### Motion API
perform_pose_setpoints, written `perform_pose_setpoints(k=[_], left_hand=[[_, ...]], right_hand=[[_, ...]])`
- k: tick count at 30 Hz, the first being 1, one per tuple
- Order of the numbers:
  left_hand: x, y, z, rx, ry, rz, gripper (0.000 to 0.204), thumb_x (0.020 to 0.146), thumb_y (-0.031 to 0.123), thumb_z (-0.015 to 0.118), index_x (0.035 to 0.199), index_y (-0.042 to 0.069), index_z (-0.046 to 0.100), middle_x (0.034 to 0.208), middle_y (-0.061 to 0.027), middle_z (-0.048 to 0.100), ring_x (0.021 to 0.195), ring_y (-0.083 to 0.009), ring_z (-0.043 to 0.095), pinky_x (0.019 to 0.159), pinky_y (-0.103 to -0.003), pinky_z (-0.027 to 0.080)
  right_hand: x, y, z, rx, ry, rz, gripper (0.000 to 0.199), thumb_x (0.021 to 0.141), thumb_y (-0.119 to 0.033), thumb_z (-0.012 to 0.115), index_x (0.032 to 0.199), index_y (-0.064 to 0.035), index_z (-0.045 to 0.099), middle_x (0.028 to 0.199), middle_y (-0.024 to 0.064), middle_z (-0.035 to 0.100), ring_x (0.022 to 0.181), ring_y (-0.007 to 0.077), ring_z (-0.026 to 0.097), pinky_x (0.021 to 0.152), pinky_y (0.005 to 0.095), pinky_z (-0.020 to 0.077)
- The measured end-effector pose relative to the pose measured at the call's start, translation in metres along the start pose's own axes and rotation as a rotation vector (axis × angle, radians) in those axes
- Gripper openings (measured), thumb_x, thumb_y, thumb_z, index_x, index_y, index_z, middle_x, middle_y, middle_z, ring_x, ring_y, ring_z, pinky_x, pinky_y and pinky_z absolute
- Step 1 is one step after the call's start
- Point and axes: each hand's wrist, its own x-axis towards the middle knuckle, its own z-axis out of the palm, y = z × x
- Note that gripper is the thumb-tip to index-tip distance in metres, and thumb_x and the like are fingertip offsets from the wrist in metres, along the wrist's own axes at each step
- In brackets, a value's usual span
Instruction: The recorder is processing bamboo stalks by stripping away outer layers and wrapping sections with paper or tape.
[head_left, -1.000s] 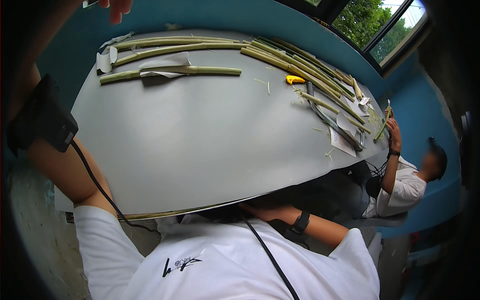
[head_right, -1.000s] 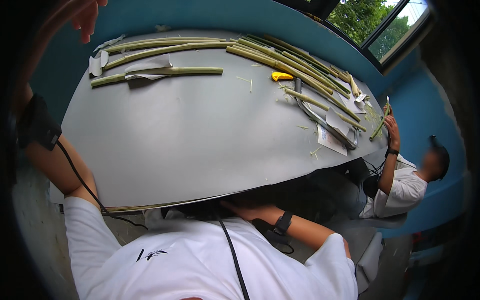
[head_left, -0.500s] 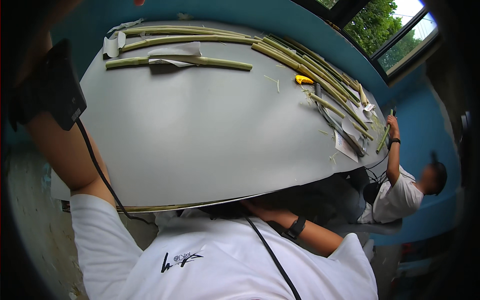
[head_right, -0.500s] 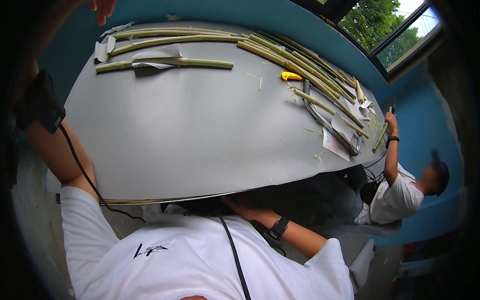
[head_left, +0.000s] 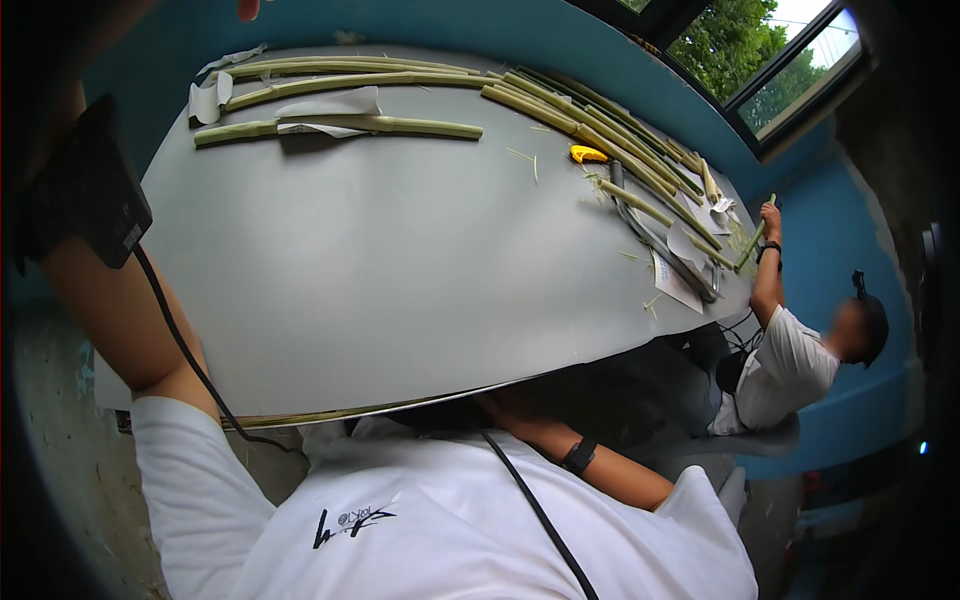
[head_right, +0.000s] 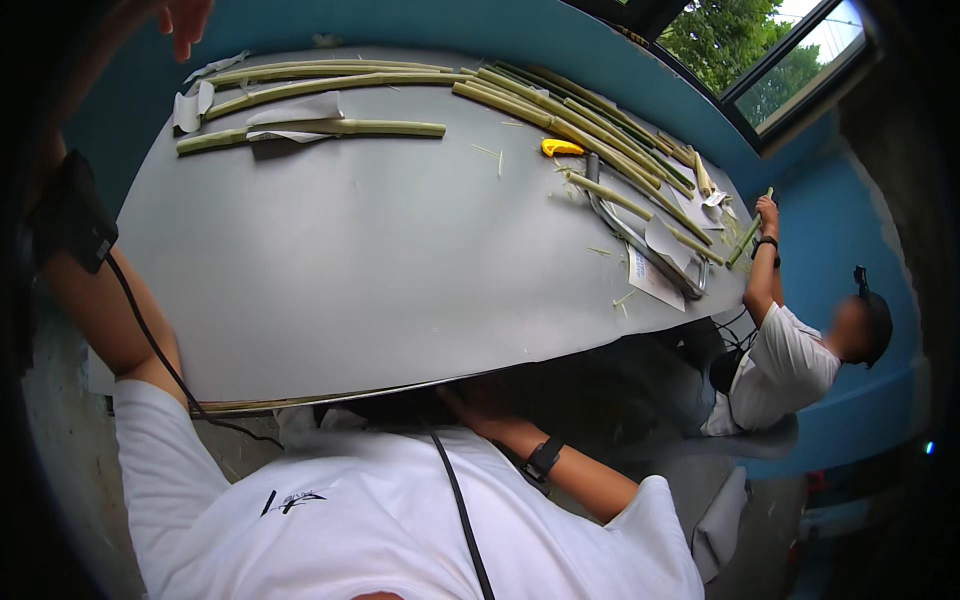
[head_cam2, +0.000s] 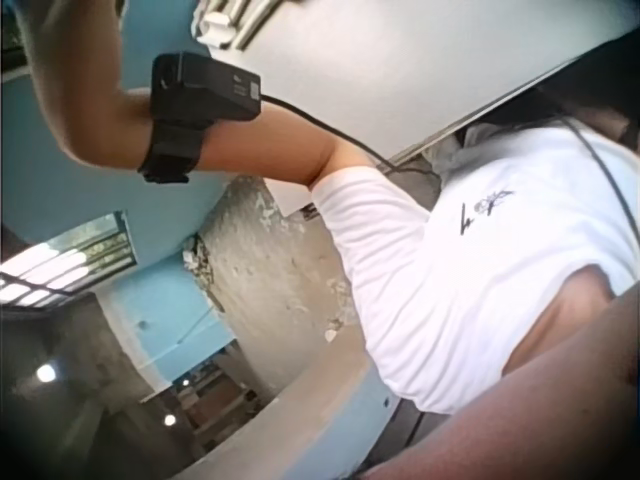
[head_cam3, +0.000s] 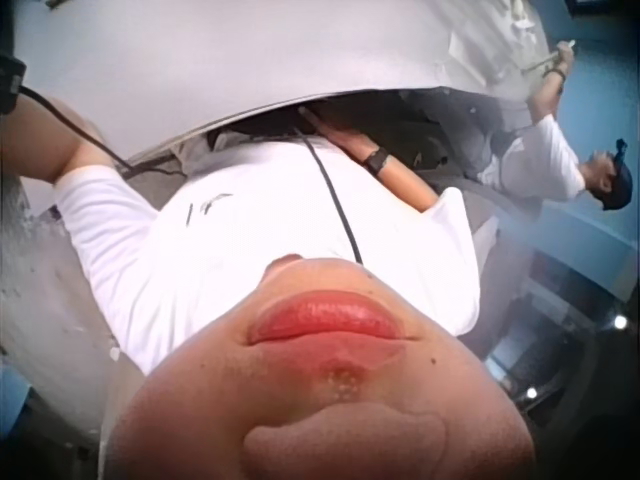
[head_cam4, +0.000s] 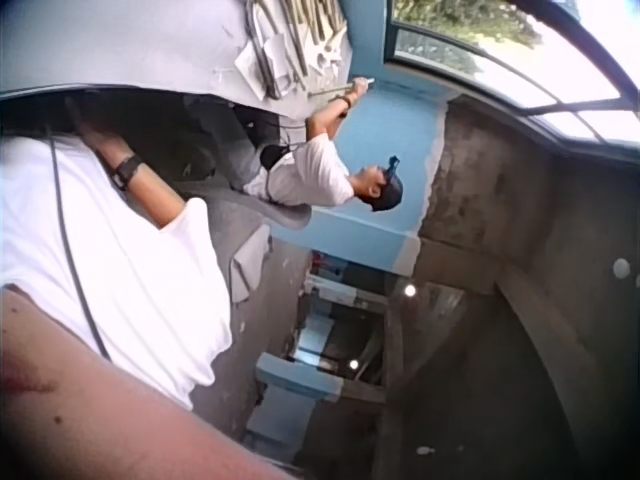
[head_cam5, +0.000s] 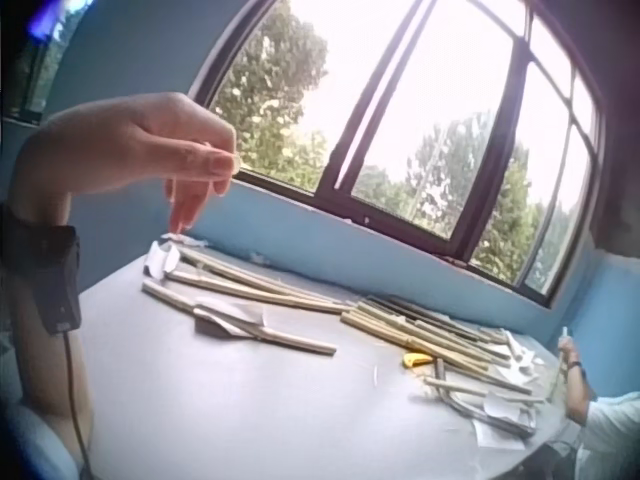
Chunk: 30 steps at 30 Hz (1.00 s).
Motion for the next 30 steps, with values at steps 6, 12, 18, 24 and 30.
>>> perform_pose_setpoints(k=[6, 12, 18, 24, 30], left_hand=[[-0.004, 0.005, -0.003, 0.012, -0.010, 0.065, 0.042, 0.111, 0.041, 0.050, 0.095, 0.006, 0.067, 0.076, -0.0044, 0.073, 0.071, -0.0161, 0.072, 0.072, -0.032, 0.053], [-0.007, 0.016, -0.002, 0.014, -0.038, 0.044, 0.043, 0.110, 0.043, 0.052, 0.096, 0.006, 0.068, 0.076, -0.0034, 0.072, 0.070, -0.0153, 0.071, 0.071, -0.032, 0.053], [0.000, 0.008, -0.006, -0.051, -0.096, 0.012, 0.044, 0.110, 0.044, 0.053, 0.095, 0.006, 0.069, 0.078, -0.0042, 0.071, 0.073, -0.0149, 0.070, 0.073, -0.032, 0.054], [0.008, 0.005, -0.001, -0.127, -0.136, -0.029, 0.043, 0.110, 0.042, 0.054, 0.096, 0.004, 0.069, 0.079, -0.0042, 0.071, 0.073, -0.0144, 0.069, 0.072, -0.031, 0.055], [0.009, 0.003, 0.000, -0.139, -0.154, -0.008, 0.042, 0.110, 0.041, 0.054, 0.097, 0.003, 0.069, 0.078, -0.0040, 0.071, 0.072, -0.0144, 0.070, 0.071, -0.030, 0.056]], right_hand=[[0.003, 0.017, 0.003, 0.013, -0.136, 0.121, 0.069, 0.109, -0.054, 0.039, 0.157, -0.0043, 0.042, 0.166, 0.0246, 0.033, 0.151, 0.0411, 0.034, 0.125, 0.0499, 0.0259], [0.002, 0.001, 0.000, 0.202, -0.052, 0.127, 0.066, 0.110, -0.050, 0.039, 0.159, -0.0049, 0.040, 0.168, 0.0222, 0.029, 0.155, 0.0386, 0.027, 0.127, 0.0487, 0.0230], [0.001, -0.015, -0.010, 0.165, -0.095, 0.178, 0.064, 0.109, -0.047, 0.047, 0.155, -0.0016, 0.045, 0.159, 0.0252, 0.043, 0.150, 0.0404, 0.037, 0.124, 0.0476, 0.0279], [0.009, 0.018, 0.014, 0.231, 0.064, -0.065, 0.061, 0.106, -0.041, 0.056, 0.150, 0.0010, 0.049, 0.155, 0.0255, 0.048, 0.146, 0.0403, 0.041, 0.122, 0.0479, 0.0324], [0.008, -0.007, -0.006, 0.148, 0.017, -0.080, 0.061, 0.106, -0.042, 0.055, 0.148, 0.0014, 0.050, 0.152, 0.0269, 0.049, 0.143, 0.0423, 0.044, 0.121, 0.0492, 0.0329]])
